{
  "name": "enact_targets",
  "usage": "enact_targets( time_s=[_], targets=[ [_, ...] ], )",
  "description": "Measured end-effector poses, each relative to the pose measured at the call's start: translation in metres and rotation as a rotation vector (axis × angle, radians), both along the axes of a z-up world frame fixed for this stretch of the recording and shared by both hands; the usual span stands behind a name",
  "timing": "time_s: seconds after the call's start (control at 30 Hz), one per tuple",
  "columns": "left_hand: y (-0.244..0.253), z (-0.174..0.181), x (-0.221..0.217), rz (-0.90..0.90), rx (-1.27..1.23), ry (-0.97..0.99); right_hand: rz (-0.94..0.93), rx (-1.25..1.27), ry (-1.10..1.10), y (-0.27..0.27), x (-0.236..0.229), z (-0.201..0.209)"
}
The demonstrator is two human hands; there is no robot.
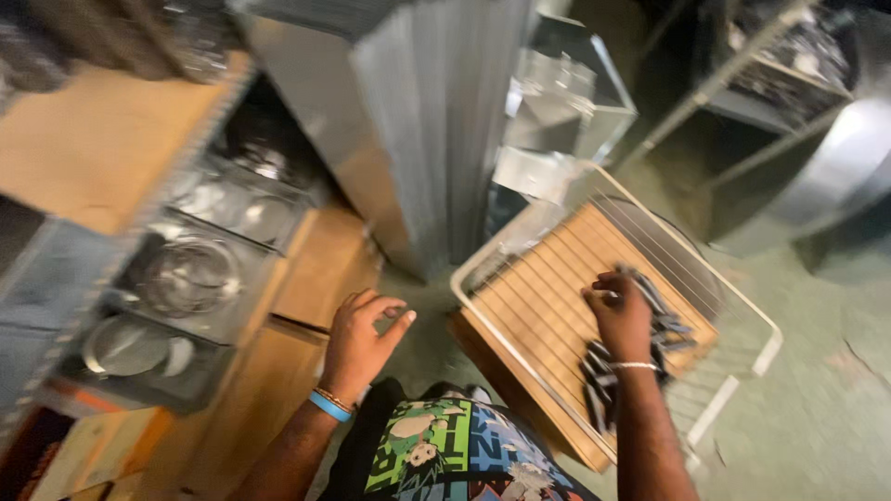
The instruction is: The person repeatedly picks up small cylindrical metal parts from a wire basket and places them into a metal tray on a shelf. The person handles the parts one at a time, transferring them from the basket to the tray in a repetitive cycle.
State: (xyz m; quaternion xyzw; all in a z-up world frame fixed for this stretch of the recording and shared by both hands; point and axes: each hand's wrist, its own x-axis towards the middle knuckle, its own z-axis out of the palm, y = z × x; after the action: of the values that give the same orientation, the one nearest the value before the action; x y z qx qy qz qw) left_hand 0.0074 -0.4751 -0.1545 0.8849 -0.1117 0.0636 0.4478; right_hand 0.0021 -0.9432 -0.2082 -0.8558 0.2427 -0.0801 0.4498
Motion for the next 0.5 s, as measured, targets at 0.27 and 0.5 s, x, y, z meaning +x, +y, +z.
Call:
enact_targets(
  time_s=[0.27, 0.5],
  targets=[
    [-0.114, -0.022, -0.037, -0.018, 0.041, 0.009, 0.408, -0.414, 0.464, -0.109, -0.079, -0.117],
    [-0.149, -0.031, -0.083, 0.022, 0.086, -0.008, 0.525, -0.669, 0.531, -0.124, -0.107, -0.202]
  ],
)
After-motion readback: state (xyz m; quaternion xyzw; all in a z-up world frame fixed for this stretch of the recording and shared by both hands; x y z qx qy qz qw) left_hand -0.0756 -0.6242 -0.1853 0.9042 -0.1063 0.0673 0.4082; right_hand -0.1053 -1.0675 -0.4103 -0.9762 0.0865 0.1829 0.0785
